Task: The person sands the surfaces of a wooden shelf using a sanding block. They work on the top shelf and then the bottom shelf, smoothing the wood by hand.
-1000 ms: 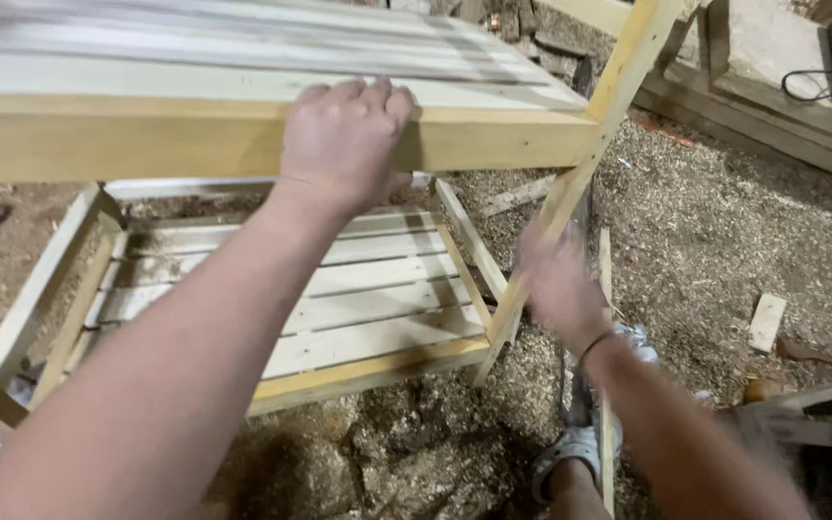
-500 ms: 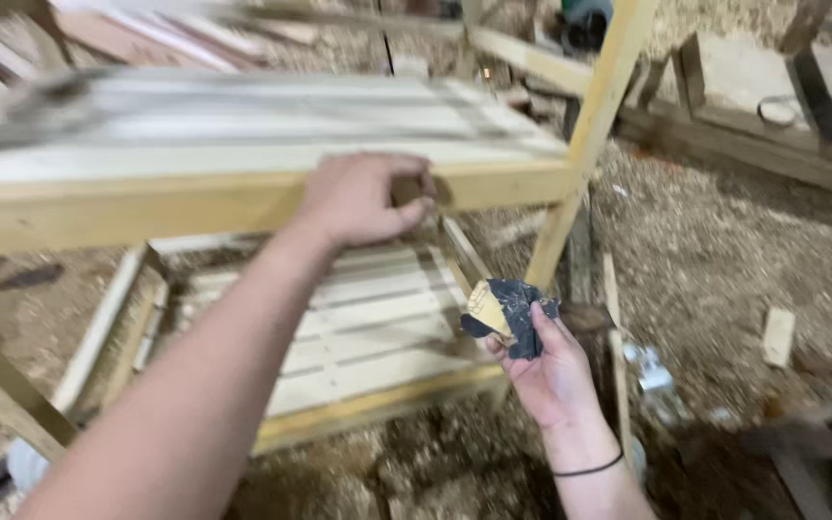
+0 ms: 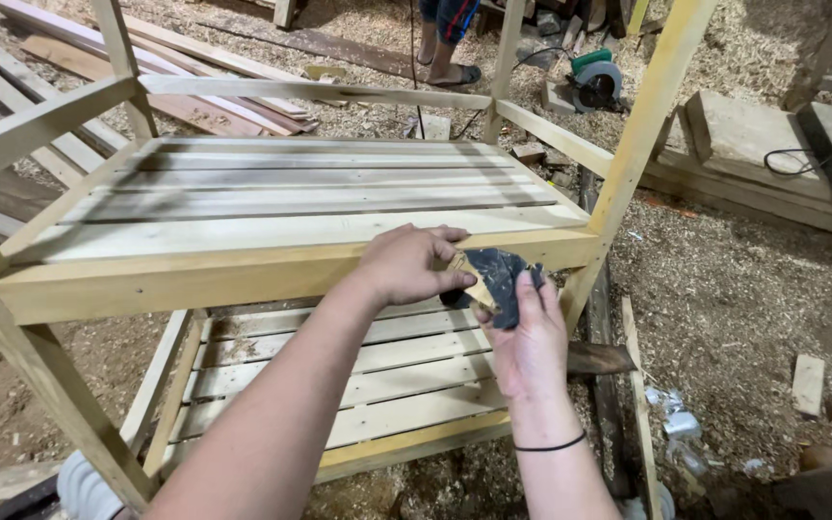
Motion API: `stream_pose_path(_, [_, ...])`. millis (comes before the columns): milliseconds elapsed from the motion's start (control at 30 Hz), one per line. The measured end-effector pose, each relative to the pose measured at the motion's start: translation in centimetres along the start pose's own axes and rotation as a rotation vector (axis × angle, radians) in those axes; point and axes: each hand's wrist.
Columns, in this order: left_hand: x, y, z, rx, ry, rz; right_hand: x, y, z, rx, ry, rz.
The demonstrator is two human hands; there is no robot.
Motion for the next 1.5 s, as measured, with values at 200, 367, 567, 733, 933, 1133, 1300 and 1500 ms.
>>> stream_pose_path(200, [0.4,0.0,0.1,0.009,-0.057,-0.021,0.7,-0.6,-1.2,0.012,-0.316,-0.688])
stream_pose_path(367, [0.5,0.0,-0.1,-0.006,-0.090,-0.034,0.9,-1.4,-1.0,0.155,-0.437,-0.675])
stream_pose_path(567, [0.7,0.5,-0.2,0.009,-0.128,-0.039,1.5,0.0,-2.4,0.161,-1.110,-1.043])
stream_pose_path(733, [0.6,0.9,-0.5,0.018,-0.083,-0.054,0.9,-0.6,-3.0,0.289,-0.452,-0.522])
stream_pose_path(933, [1.0,1.2,-1.0,0.076,-0.003,-0.016,1.9,-4.1,-3.6,-0.052,-0.844,-0.788])
stream_pose_path(1133, [1.4,1.1,-1.0,0.071,-0.079,-0.037,4.4,-6.0,-5.7,-0.191,-0.644,-0.407])
stream_pose_path(1300, [1.4,1.3,-1.1,0.057,-0.049,-0.028,3.7,-4.6,-3.4,-0.100,-0.121,-0.116])
stream_pose_path(1500, [1.1,1.7,-1.3,0.084,0.016,-0.034,4.6,-1.8,-2.1,-0.113,0.021,-0.253])
Point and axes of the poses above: each hand's wrist, its own z-axis towards the middle knuckle, its own y-axis out of the palm, x = y × z, and after that the axes turned 1 degree about x, right-handed
